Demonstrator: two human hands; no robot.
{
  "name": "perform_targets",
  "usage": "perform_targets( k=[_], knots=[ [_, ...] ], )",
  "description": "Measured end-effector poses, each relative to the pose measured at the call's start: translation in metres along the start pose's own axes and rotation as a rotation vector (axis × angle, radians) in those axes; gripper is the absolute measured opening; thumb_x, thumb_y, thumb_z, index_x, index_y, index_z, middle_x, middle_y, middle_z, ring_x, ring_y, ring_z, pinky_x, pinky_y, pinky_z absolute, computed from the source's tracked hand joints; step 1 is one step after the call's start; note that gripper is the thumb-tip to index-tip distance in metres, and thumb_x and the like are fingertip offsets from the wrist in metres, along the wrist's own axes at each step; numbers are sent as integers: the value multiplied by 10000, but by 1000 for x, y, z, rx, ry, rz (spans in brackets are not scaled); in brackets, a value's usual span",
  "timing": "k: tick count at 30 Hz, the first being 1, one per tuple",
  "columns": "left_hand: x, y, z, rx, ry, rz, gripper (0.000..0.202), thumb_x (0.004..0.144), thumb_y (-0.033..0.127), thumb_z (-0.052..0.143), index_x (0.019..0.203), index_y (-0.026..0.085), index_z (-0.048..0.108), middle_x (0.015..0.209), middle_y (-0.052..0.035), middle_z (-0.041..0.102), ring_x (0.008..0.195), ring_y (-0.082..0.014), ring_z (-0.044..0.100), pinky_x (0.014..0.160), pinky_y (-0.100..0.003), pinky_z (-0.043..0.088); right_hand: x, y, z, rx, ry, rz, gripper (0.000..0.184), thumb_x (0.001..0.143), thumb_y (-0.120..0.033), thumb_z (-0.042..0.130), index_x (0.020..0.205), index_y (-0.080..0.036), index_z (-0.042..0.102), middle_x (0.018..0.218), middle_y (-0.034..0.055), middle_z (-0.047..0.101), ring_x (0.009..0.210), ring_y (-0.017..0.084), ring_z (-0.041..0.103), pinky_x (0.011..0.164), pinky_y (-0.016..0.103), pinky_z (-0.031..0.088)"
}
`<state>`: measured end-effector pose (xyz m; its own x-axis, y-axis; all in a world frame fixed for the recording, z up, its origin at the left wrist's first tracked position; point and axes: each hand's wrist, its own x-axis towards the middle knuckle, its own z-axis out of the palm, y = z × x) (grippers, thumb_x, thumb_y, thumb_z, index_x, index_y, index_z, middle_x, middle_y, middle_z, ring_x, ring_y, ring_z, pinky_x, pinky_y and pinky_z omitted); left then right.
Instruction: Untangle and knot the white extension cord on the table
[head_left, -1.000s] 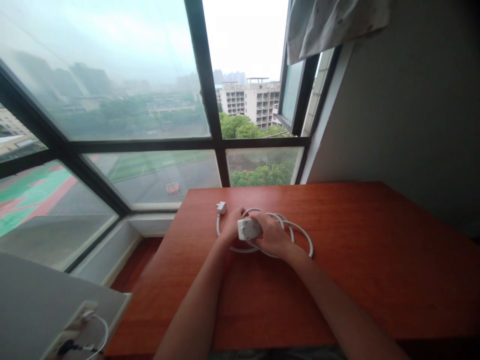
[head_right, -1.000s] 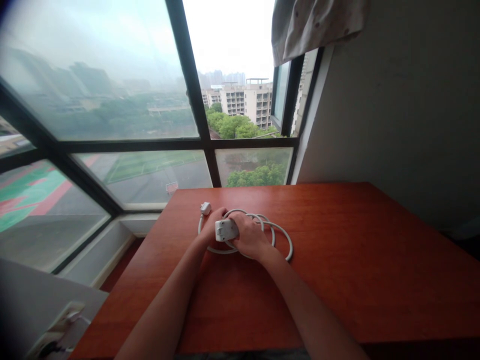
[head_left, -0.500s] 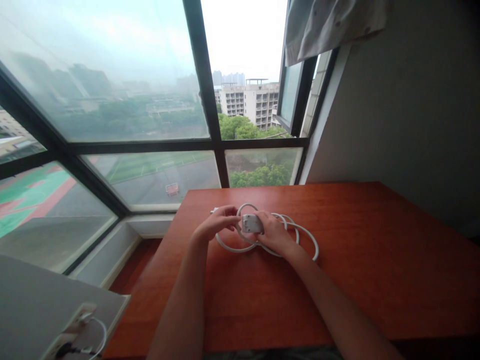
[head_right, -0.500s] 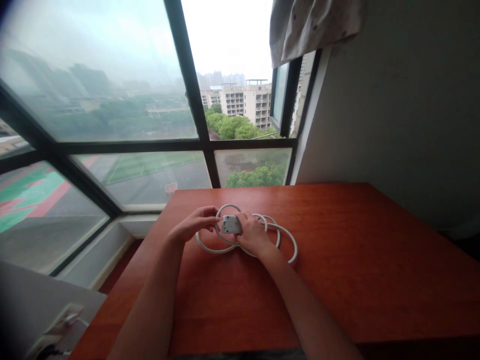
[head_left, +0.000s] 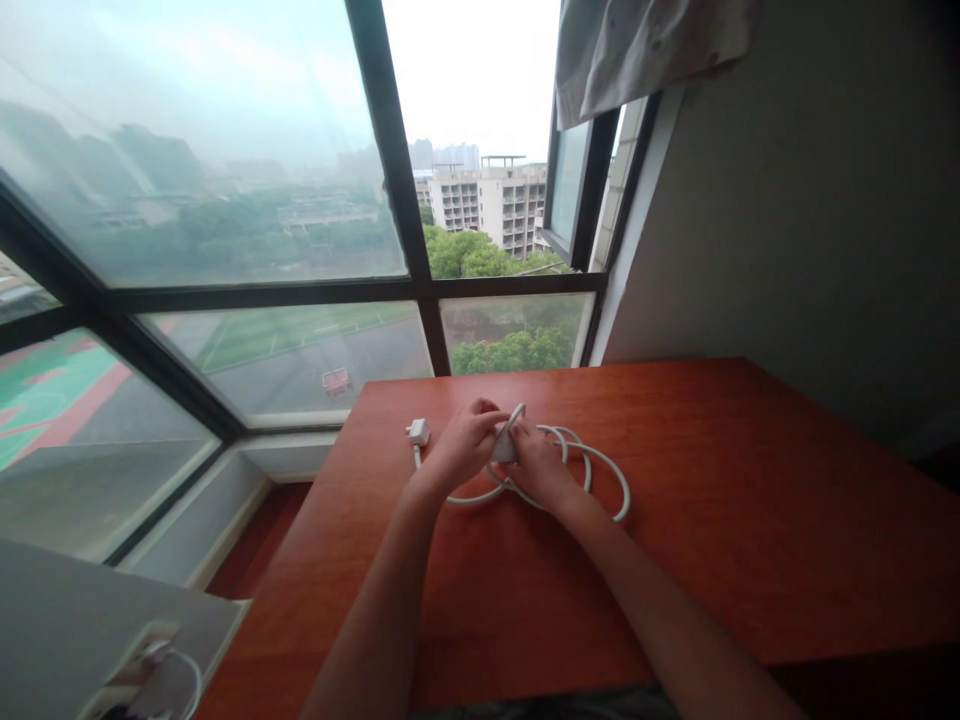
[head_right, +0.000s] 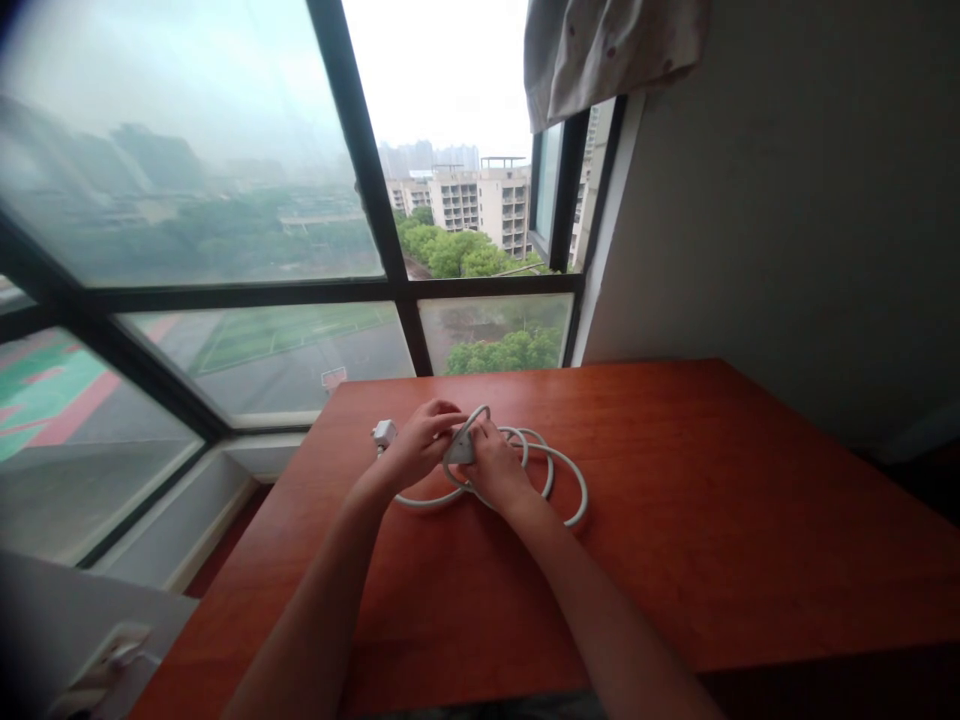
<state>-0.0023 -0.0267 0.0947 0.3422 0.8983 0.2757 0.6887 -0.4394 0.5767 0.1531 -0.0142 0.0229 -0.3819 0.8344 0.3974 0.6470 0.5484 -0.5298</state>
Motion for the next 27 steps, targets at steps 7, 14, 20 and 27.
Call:
perform_targets(
  k=[7,14,20,27],
  knots=[
    [-4,-32,-3,-183,-138,-80,371,863,175,500,1206,186,641,1202,-101,634,1092,-214,575,979,-306,437,0,-3,-7,45,-68,-42,531,754,-136,610,1266,-161,475,1264,138,547,1138,247,547,952,392,461],
    [-10,-48,-9,-151,-198,-203,275,854,288,530,1037,143,675,965,-82,717,836,-186,643,754,-256,494,-3,-5,-10,29,-78,-114,550,786,-176,607,1318,-141,473,1346,168,510,1247,281,473,1043,443,402],
    [-14,-54,-13,-179,-174,-357,290,826,378,546,949,142,661,759,-55,700,673,-165,648,606,-233,487,-4,-6,-9,2,-70,-110,485,829,-208,583,1302,-143,499,1328,162,530,1222,275,493,1034,443,411],
    [-11,-49,-1,-486,-210,-544,286,808,366,556,993,152,594,762,-30,666,624,-138,648,556,-218,505,-8,-24,-2,-38,3,-159,738,831,-378,638,1465,-180,314,1407,176,457,1293,326,418,1049,498,374]
  ],
)
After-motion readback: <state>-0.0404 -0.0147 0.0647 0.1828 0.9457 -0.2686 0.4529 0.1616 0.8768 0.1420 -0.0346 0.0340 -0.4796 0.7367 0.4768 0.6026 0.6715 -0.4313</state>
